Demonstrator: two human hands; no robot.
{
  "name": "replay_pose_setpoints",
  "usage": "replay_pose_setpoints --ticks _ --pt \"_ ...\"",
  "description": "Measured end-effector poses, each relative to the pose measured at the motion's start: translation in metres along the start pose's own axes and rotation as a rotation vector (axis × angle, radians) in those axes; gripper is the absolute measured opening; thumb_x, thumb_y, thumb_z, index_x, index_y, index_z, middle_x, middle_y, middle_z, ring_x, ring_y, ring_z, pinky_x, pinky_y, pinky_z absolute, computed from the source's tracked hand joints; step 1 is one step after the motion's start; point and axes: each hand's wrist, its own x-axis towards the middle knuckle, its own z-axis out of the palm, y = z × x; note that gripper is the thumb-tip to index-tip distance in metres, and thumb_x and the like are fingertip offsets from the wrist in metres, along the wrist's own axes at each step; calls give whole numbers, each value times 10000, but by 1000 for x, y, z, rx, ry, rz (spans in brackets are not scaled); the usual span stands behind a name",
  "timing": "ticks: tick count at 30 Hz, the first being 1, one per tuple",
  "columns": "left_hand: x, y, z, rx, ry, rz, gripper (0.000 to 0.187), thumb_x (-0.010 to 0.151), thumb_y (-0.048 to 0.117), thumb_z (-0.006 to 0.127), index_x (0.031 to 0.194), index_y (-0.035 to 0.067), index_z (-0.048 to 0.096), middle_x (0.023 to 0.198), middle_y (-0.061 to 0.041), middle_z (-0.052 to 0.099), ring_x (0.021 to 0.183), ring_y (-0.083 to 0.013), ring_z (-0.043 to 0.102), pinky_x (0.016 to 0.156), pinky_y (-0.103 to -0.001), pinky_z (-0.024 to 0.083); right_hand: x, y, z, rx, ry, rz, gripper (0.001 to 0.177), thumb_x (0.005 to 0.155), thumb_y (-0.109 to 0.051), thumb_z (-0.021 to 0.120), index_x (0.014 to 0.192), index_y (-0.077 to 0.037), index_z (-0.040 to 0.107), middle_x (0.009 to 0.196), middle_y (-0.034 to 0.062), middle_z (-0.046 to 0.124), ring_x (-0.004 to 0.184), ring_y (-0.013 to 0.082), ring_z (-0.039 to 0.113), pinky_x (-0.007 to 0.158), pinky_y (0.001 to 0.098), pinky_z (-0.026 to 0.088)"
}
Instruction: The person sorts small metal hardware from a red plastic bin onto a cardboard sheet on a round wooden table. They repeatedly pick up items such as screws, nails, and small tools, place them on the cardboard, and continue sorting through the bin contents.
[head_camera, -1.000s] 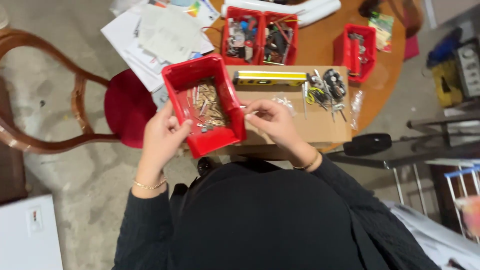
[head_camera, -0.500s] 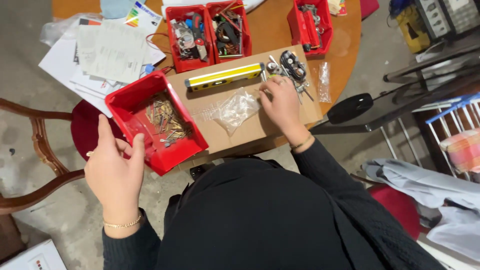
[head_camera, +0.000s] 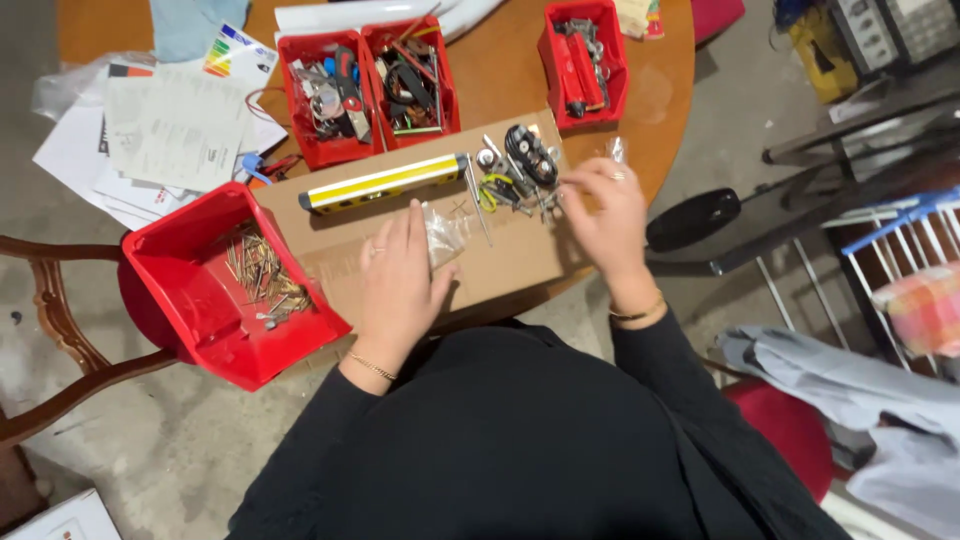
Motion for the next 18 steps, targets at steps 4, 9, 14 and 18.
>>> replay_pose_setpoints --ticks 4,9,14,18 --pt "15 13 14 105 -132 -104 1089 705 357 906 1541 -76 357 1482 -288 485 1393 -440 431 1100 -550 336 -10 76 -6 -27 8 83 144 893 -157 821 1024 -212 795 996 40 712 986 279 650 981 402 502" --pt "11 6 47 171 -112 -217 1091 691 360 919 1541 -42 366 1430 -255 533 1391 -404 434 1132 -535 283 5 70 -6 79 -78 30 132 910 -93 813 1013 -173 793 976 57 705 854 268 634 792 395 534" --pt "3 -5 64 192 15 -221 880 716 166 790 1507 -16 450 1188 -167 641 1230 -340 563 1099 -526 305 17 55 4 263 -61 39 136 910 -61 784 1022 -138 794 1005 55 698 813 181 621 642 261 518" --pt "-6 -13 72 163 64 -203 763 766 107 695 1491 13 476 1163 -136 636 1216 -314 573 1114 -506 294 21 2 1 337 -85 -47 98 922 -80 793 988 -150 812 982 63 702 898 215 628 724 305 524"
